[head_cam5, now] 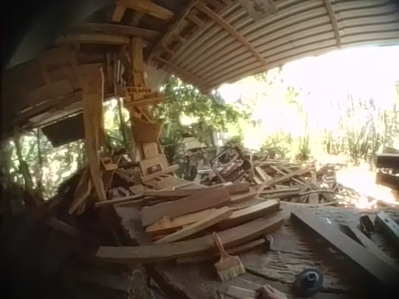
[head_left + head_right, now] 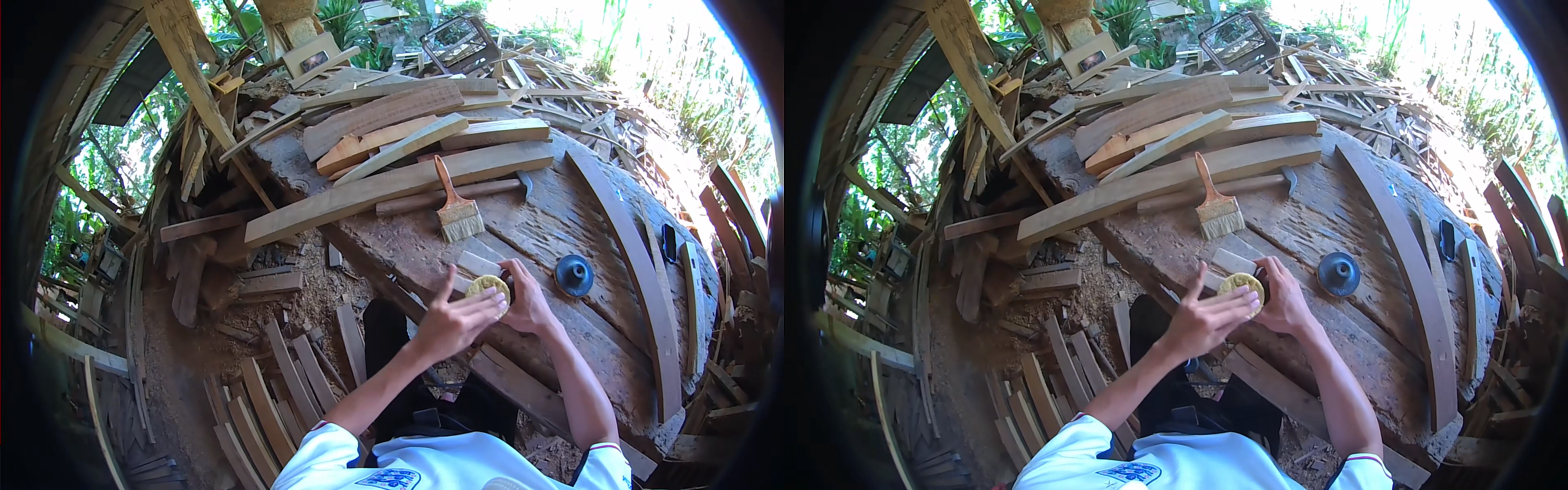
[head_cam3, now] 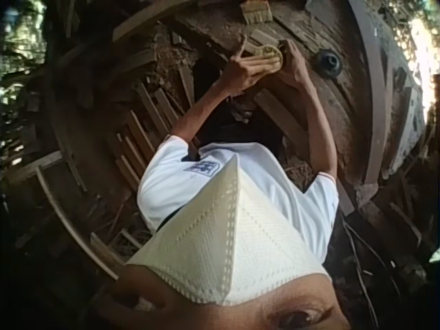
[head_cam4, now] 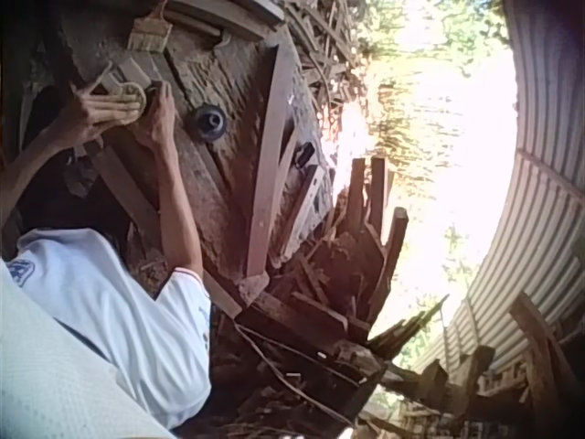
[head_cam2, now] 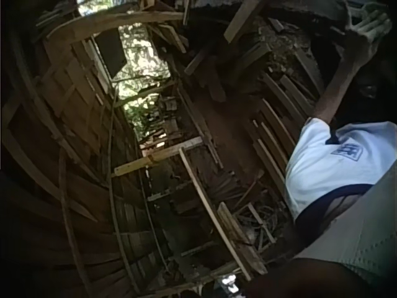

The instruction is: The person smooths a small rectangular wooden block using a sanding sponge, then uses a sanding disc to further refine the surface. Finally, they brush the block with a paintbrush to remove dust. The work is performed on a cluttered wooden workbench in an outdoor setting.

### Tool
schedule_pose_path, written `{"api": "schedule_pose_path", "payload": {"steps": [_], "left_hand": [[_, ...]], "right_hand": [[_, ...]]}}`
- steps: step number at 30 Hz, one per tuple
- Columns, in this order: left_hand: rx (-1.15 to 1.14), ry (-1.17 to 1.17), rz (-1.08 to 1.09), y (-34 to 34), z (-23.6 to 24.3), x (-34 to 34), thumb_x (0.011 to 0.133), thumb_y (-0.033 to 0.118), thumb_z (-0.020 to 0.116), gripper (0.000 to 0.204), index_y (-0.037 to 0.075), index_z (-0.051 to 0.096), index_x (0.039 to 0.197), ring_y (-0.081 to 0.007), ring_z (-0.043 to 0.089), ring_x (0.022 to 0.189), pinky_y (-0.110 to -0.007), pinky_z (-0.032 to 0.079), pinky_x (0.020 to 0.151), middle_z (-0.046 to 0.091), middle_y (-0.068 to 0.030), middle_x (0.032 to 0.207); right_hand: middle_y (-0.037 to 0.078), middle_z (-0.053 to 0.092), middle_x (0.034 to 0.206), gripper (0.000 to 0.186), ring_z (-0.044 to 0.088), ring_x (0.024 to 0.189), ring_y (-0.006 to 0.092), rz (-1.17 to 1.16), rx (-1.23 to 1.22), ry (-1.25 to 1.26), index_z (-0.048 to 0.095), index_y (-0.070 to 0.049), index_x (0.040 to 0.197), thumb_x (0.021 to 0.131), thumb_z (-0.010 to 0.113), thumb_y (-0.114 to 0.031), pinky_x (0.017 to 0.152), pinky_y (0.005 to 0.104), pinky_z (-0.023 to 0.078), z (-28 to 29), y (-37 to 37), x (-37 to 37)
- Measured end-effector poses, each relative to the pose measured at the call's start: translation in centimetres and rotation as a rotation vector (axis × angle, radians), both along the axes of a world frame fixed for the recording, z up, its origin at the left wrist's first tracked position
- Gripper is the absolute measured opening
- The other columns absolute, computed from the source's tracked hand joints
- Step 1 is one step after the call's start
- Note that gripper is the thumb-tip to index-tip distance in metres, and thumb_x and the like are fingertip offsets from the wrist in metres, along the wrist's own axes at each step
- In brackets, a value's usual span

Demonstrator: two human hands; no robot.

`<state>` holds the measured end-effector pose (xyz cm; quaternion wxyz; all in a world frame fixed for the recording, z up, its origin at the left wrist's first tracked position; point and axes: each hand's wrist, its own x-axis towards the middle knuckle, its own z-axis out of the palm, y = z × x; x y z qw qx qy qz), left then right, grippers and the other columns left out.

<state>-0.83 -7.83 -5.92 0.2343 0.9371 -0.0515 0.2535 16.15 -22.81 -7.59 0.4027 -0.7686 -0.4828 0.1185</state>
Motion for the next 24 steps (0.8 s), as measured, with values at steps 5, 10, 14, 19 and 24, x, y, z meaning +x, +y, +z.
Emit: {"api": "schedule_pose_path", "payload": {"steps": [5,10,14,19,24], "left_hand": [[-0.003,-0.008,0.226,3.3,-0.5,1.6,0.104,0.021,0.069,0.025,0.026,0.077,0.127,-0.0175,0.070,0.129,-0.075,0.014,0.128,0.075,0.0009,0.135],[0.041,0.048,0.014,1.3,0.5,0.3,0.105,0.025,0.067,0.023,0.024,0.078,0.125,-0.0180,0.071,0.128,-0.074,0.014,0.129,0.073,-0.0003,0.138],[-0.025,0.057,0.192,4.8,0.3,2.1,0.107,0.023,0.064,0.024,0.021,0.076,0.127,-0.0212,0.071,0.127,-0.077,0.015,0.126,0.075,-0.0027,0.135],[-0.015,0.085,-0.103,0.8,1.2,2.1,0.106,0.017,0.065,0.022,0.016,0.075,0.126,-0.0203,0.069,0.130,-0.077,0.017,0.126,0.074,-0.0059,0.136],[-0.060,0.091,0.131,4.3,0.9,3.8,0.108,0.018,0.062,0.020,0.016,0.079,0.119,-0.0193,0.068,0.131,-0.074,0.015,0.128,0.072,-0.0062,0.138]], "right_hand": [[0.018,0.062,0.122,0.093,0.062,0.117,0.0396,-0.038,-0.050,-0.013,0.052,-0.002,0.136,0.067,0.096,-0.047,0.102,0.0490,0.051,0.7,-0.1,-0.4],[0.017,0.062,0.122,0.092,0.061,0.120,0.0394,0.018,-0.034,-0.001,0.053,-0.003,0.136,0.066,0.095,-0.045,0.105,0.0488,0.049,0.4,-0.2,-0.2],[0.017,0.062,0.121,0.089,0.061,0.117,0.0392,-0.007,-0.046,-0.011,0.054,-0.005,0.135,0.066,0.095,-0.042,0.103,0.0487,0.049,1.0,0.0,-0.6],[0.017,0.061,0.121,0.087,0.061,0.118,0.0392,0.046,0.017,-0.023,0.053,-0.006,0.136,0.067,0.094,-0.041,0.104,0.0488,0.049,0.2,-0.3,0.0],[0.020,0.060,0.130,0.091,0.059,0.124,0.0415,0.014,-0.075,-0.004,0.052,-0.005,0.139,0.067,0.093,-0.041,0.107,0.0499,0.048,1.0,0.0,-0.4]]}}
